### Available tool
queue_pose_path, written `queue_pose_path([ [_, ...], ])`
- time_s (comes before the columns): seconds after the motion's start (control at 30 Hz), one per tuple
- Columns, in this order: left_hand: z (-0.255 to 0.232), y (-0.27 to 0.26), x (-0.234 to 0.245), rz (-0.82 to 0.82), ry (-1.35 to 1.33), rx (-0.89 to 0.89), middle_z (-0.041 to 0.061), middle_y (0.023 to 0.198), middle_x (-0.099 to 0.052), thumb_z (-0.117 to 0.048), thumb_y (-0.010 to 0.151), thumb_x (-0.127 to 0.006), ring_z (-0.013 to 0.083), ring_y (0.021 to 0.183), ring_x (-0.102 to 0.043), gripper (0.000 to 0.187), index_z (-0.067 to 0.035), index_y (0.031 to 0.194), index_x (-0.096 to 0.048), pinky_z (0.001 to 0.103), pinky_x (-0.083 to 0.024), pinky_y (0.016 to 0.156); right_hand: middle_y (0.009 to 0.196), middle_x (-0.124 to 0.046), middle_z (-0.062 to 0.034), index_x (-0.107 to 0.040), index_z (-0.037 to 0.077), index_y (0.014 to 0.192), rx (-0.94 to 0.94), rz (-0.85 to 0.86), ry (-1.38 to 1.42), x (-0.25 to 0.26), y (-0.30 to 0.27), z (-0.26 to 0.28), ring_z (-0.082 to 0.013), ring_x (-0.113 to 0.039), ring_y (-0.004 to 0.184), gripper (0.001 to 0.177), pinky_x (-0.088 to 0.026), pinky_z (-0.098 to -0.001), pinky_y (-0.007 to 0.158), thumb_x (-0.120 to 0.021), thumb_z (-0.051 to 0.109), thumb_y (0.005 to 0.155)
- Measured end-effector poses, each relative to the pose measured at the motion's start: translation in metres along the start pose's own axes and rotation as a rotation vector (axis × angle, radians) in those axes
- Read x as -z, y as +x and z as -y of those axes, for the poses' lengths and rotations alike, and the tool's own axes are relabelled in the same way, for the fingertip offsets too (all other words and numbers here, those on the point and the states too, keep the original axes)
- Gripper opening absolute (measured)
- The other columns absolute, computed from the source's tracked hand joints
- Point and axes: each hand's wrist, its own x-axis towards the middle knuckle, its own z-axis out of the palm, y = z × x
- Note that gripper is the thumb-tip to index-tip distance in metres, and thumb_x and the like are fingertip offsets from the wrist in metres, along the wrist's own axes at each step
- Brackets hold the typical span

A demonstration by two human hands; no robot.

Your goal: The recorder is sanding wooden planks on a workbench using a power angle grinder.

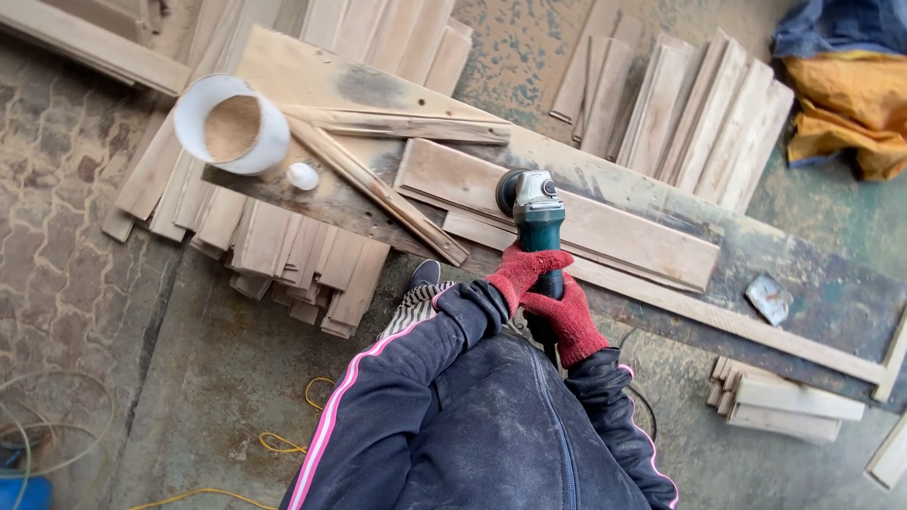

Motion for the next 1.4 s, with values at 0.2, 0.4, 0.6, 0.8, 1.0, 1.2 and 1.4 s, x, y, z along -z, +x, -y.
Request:
queue_pose_path([
  [0.2, 0.028, -0.007, -0.052, 0.008, 0.033, 0.029, 0.022, 0.075, -0.066, -0.002, 0.057, -0.096, 0.0380, 0.071, -0.074, 0.070, 0.008, 0.116, -0.061, 0.052, -0.063, 0.060, 0.069, -0.062, -0.0256, -0.062, -0.003, 0.098, 0.030, -0.079, 0.089, 0.052, 0.001, -0.018, -0.0387, -0.069, 0.054, 0.054, -0.059, -0.0498, 0.044, -0.095, 0.006, 0.056],
  [0.4, 0.076, 0.023, -0.084, 0.033, 0.036, 0.045, 0.024, 0.075, -0.067, 0.000, 0.057, -0.097, 0.0399, 0.069, -0.074, 0.066, 0.004, 0.113, -0.064, 0.054, -0.064, 0.055, 0.067, -0.061, -0.0263, -0.060, -0.004, 0.099, 0.027, -0.127, 0.155, 0.092, -0.010, -0.016, -0.0400, -0.068, 0.051, 0.052, -0.058, -0.0499, 0.041, -0.092, 0.005, 0.059],
  [0.6, 0.085, 0.029, -0.102, 0.044, 0.053, 0.072, 0.025, 0.076, -0.067, -0.001, 0.057, -0.096, 0.0410, 0.068, -0.073, 0.069, 0.005, 0.117, -0.061, 0.057, -0.062, 0.055, 0.067, -0.061, -0.0241, -0.060, -0.003, 0.099, 0.035, -0.136, 0.180, 0.116, 0.005, -0.038, -0.0376, -0.068, 0.051, 0.052, -0.059, -0.0480, 0.041, -0.092, 0.007, 0.060],
  [0.8, 0.064, 0.037, -0.071, 0.055, 0.130, 0.095, 0.023, 0.084, -0.068, -0.009, 0.057, -0.101, 0.0413, 0.073, -0.074, 0.076, 0.000, 0.121, -0.060, 0.059, -0.065, 0.060, 0.066, -0.061, -0.0251, -0.062, -0.004, 0.097, 0.042, -0.124, 0.154, 0.082, 0.002, -0.017, -0.0385, -0.068, 0.050, 0.050, -0.059, -0.0491, 0.042, -0.092, 0.006, 0.059],
  [1.0, -0.006, 0.009, -0.019, 0.028, -0.003, 0.084, 0.023, 0.077, -0.067, -0.002, 0.060, -0.097, 0.0382, 0.068, -0.074, 0.070, 0.001, 0.119, -0.060, 0.052, -0.066, 0.060, 0.067, -0.061, -0.0239, -0.064, -0.003, 0.095, 0.044, -0.109, 0.101, 0.006, 0.003, 0.009, -0.0364, -0.068, 0.052, 0.050, -0.058, -0.0480, 0.043, -0.094, 0.007, 0.056],
  [1.2, -0.071, -0.024, 0.042, -0.014, 0.059, 0.030, 0.023, 0.079, -0.068, -0.005, 0.063, -0.095, 0.0364, 0.070, -0.075, 0.066, 0.003, 0.119, -0.060, 0.049, -0.067, 0.063, 0.070, -0.062, -0.0228, -0.067, -0.001, 0.096, 0.037, -0.073, 0.072, -0.079, 0.001, 0.018, -0.0353, -0.069, 0.058, 0.056, -0.059, -0.0476, 0.048, -0.098, 0.010, 0.051],
  [1.4, -0.110, -0.033, 0.096, -0.111, 0.002, 0.030, 0.021, 0.078, -0.069, -0.008, 0.065, -0.096, 0.0347, 0.072, -0.076, 0.063, -0.001, 0.118, -0.064, 0.047, -0.066, 0.060, 0.079, -0.066, -0.0151, -0.071, 0.008, 0.100, 0.025, 0.026, -0.188, -0.145, -0.019, 0.062, -0.0261, -0.066, 0.075, 0.064, -0.056, -0.0391, 0.067, -0.102, 0.027, 0.047],
])
